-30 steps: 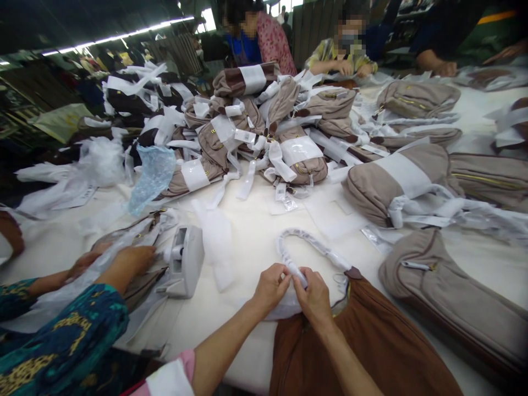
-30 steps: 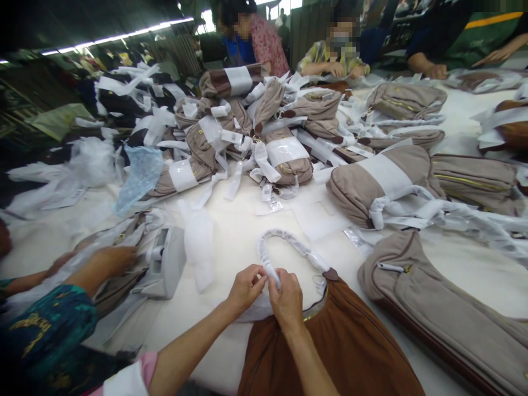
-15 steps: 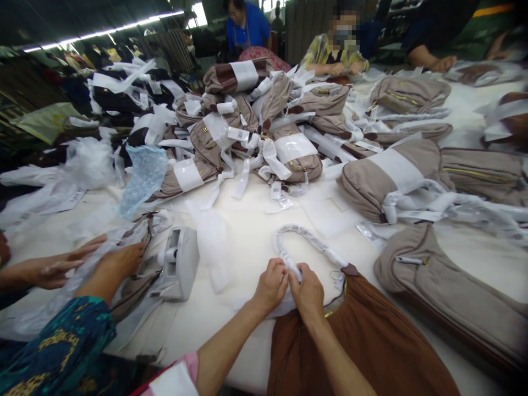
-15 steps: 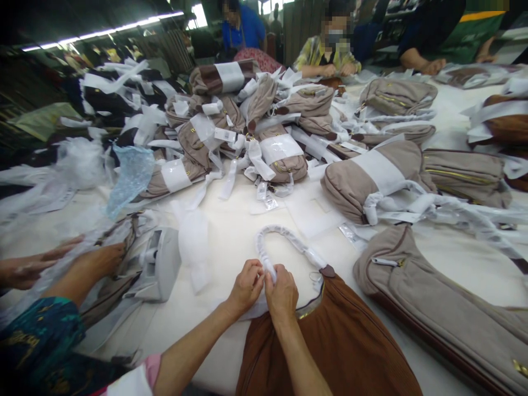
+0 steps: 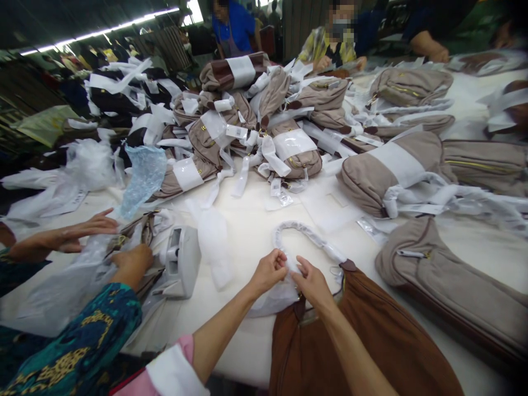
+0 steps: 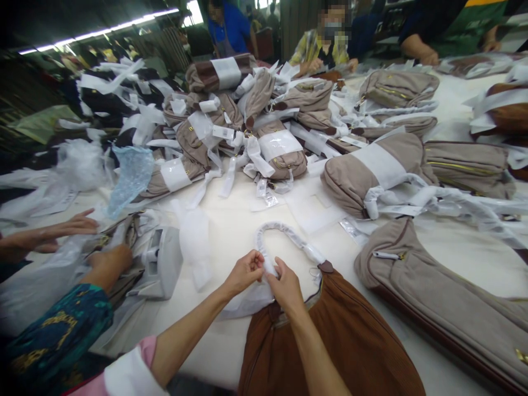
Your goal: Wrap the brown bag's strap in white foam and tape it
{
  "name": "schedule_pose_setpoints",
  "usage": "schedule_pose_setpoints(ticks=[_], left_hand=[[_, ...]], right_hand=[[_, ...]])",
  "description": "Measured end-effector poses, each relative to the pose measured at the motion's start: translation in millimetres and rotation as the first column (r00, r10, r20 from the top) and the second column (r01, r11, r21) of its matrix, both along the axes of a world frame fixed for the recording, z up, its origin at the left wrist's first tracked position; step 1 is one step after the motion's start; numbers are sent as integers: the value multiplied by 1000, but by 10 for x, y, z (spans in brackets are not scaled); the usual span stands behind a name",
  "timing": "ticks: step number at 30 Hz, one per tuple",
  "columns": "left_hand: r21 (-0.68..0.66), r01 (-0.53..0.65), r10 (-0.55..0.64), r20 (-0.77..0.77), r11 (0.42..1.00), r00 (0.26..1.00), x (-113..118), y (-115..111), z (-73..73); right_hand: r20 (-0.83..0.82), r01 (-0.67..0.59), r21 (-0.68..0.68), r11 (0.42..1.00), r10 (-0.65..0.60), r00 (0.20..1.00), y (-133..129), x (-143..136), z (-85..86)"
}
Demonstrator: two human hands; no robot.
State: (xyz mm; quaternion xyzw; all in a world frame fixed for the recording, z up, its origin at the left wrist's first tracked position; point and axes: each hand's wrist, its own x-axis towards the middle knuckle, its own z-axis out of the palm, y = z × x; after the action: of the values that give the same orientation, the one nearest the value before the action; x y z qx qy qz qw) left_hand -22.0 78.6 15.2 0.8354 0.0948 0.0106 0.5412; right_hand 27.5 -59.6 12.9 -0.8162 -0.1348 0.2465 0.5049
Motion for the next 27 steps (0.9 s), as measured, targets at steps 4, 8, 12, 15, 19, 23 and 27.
schedule_pose_setpoints(ticks=[4,8,12,15,19,23,27], left_hand=[[73,7,-12,73,997,997,23,32,56],[193,-78,51,139,978,989,33,-30,123],[280,-198,156,167,939,974,13,-84,146],[298,-239,196,167,924,966,-19,-91,127],[239,-231,206,125,943,970,-68,-52,36],[131,-299,292,69,945,954,-86,67,-84],[113,-544,531,132,831,837,-129,121,-34]], right_hand=[[-181,-91,109,990,110,977,-44,112,32],[-173,-51,122,991,72,982,6,108,81],[-24,106,63,992,-105,994,128,-3,122],[44,206,44,978,-207,977,194,-87,109],[-19,262,98,960,-261,965,185,-79,42],[-287,224,223,949,-156,945,110,41,-15],[-507,239,339,910,-37,861,53,122,-28]])
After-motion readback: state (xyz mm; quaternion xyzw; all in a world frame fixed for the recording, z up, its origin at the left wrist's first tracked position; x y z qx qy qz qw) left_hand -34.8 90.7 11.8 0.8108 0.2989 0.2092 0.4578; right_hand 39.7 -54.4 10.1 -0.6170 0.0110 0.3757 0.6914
